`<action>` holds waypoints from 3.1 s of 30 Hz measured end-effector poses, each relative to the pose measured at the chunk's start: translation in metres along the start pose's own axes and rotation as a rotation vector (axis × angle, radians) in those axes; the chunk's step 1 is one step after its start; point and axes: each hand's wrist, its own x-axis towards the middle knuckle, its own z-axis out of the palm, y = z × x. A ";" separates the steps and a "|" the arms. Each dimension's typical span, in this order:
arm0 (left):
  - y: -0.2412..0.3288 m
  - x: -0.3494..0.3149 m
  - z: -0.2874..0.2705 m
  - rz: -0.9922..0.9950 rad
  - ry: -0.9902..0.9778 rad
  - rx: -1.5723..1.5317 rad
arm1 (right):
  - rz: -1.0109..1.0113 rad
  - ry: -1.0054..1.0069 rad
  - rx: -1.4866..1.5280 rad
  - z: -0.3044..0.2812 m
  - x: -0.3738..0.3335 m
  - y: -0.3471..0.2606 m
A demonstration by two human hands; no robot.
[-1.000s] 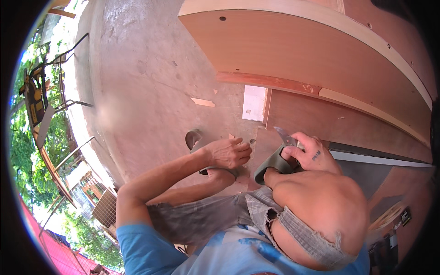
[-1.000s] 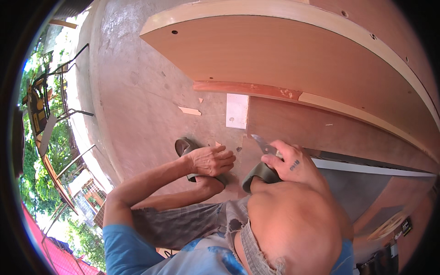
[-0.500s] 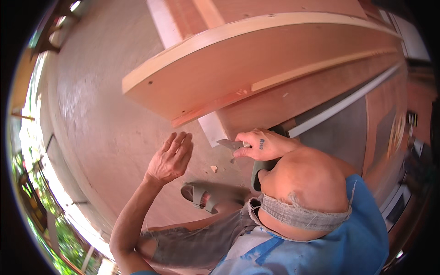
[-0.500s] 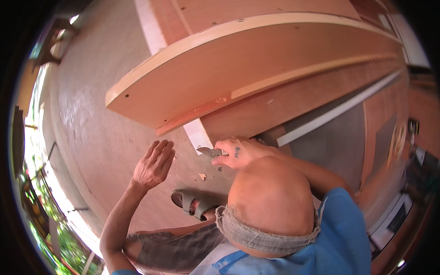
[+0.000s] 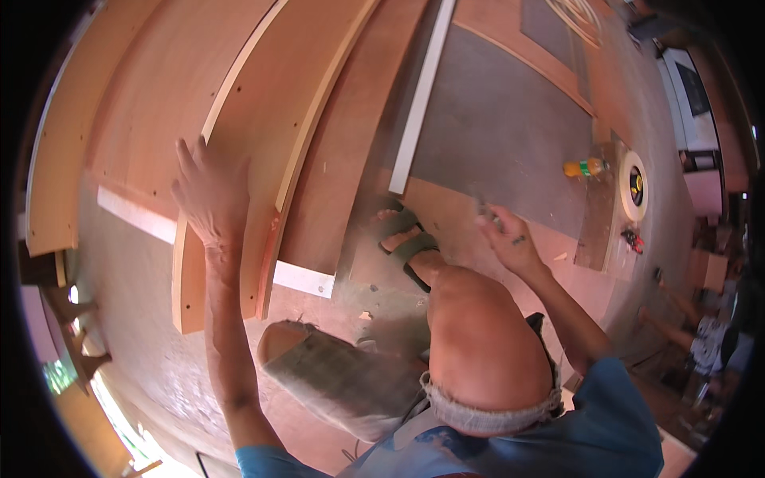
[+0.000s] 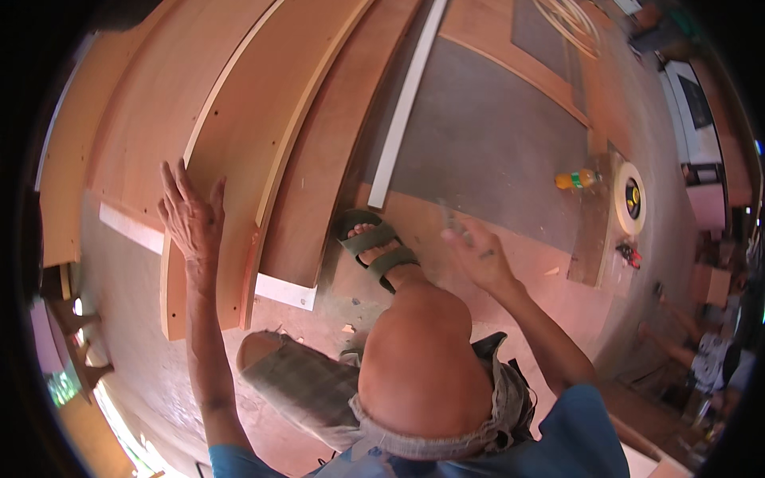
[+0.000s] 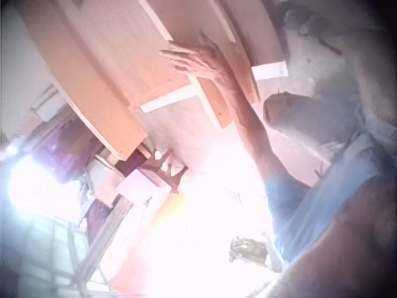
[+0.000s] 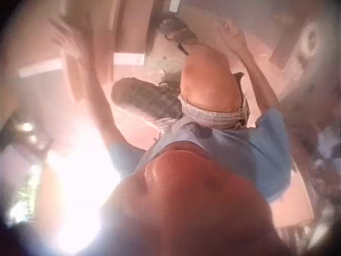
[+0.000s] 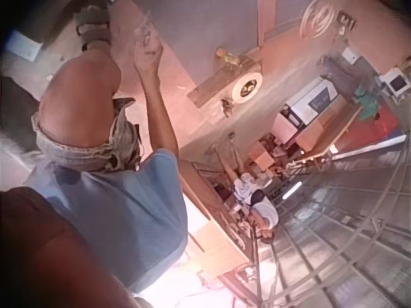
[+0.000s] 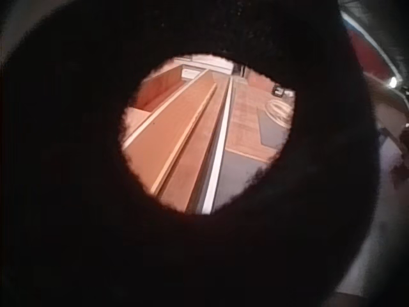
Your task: The person is assembling a wooden structure by fitting thin wooden strips into grooves on a larger curved wooden panel. They use a small metal tool to adjust and secure the strips in place.
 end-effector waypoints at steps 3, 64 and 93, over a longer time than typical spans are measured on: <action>-0.013 -0.008 0.023 0.148 0.047 0.024 | 0.092 0.195 -0.025 -0.050 -0.034 0.025; 0.083 -0.052 -0.043 -0.146 -0.532 0.208 | -1.221 -1.280 -0.069 0.044 0.458 -0.099; 0.063 -0.120 0.081 -0.331 0.215 0.093 | 0.228 -1.566 -0.086 0.136 0.289 -0.186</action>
